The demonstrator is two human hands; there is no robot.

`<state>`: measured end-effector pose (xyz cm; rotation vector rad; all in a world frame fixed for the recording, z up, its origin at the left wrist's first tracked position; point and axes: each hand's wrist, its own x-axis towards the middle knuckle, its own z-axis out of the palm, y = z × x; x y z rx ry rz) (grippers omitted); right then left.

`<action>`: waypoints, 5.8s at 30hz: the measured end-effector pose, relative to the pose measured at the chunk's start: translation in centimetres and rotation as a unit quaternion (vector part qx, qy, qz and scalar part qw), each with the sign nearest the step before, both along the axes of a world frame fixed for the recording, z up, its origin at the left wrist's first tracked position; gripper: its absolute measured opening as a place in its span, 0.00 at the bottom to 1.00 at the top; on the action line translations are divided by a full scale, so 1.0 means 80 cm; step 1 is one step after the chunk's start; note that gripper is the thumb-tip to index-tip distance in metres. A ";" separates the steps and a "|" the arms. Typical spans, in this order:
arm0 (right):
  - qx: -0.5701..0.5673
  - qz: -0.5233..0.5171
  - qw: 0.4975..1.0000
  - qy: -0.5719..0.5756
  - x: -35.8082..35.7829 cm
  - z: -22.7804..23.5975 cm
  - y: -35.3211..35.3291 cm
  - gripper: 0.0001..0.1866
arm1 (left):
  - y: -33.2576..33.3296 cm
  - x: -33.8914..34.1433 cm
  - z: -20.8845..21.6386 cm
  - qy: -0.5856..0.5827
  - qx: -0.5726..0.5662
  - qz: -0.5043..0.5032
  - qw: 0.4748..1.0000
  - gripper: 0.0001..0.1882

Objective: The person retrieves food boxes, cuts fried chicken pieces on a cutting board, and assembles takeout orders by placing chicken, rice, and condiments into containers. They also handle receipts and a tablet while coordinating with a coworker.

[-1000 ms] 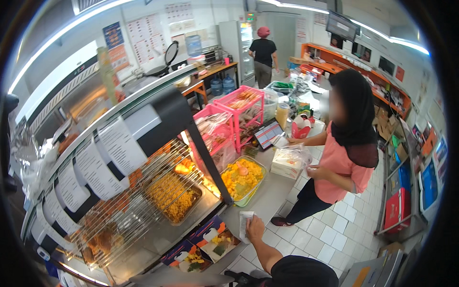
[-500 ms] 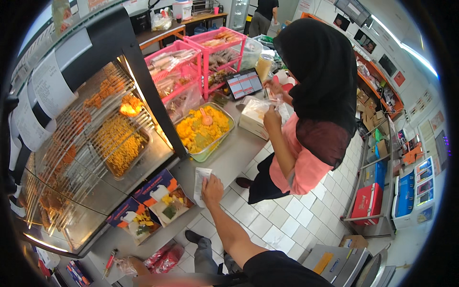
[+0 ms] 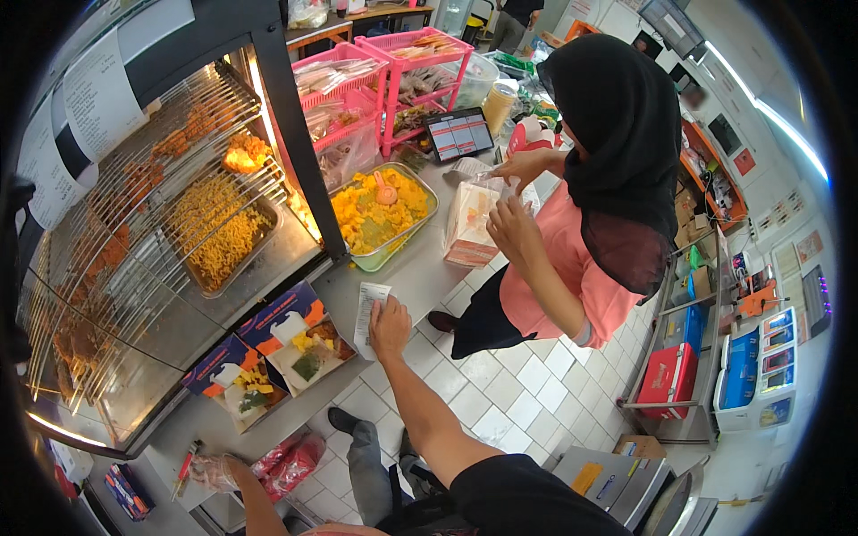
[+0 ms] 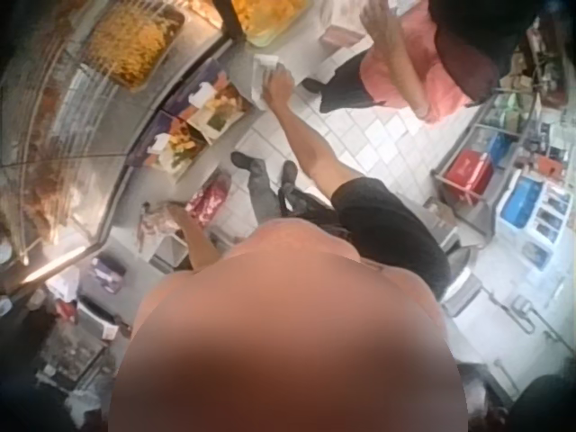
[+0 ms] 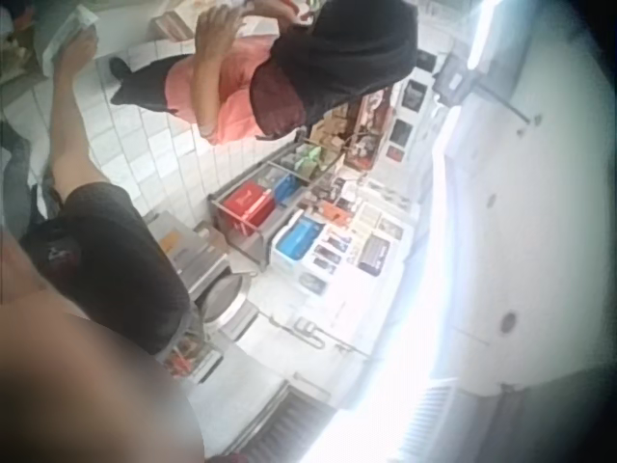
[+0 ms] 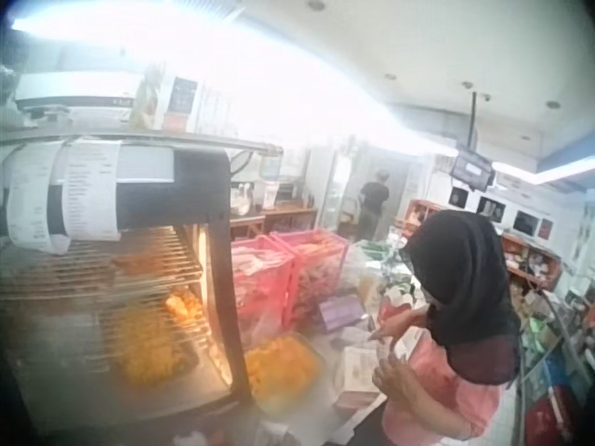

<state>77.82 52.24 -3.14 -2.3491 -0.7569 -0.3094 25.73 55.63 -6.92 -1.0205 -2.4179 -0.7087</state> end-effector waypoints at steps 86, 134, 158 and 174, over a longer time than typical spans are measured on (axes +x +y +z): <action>0.007 0.195 0.979 0.055 -0.111 -0.004 0.019 0.12 | -0.007 0.017 0.027 -0.036 -0.044 -0.019 0.998 0.33; 0.013 0.144 0.987 0.076 -0.109 -0.009 -0.008 0.17 | -0.010 0.016 0.068 -0.166 0.080 -0.059 0.981 0.28; 0.048 0.198 0.968 0.147 -0.104 0.002 -0.017 0.17 | -0.011 0.020 0.092 -0.117 -0.029 -0.039 0.992 0.39; 0.302 0.307 0.902 0.034 -0.132 0.114 -0.030 0.16 | -0.009 0.016 0.067 -0.063 -0.101 -0.040 0.992 0.44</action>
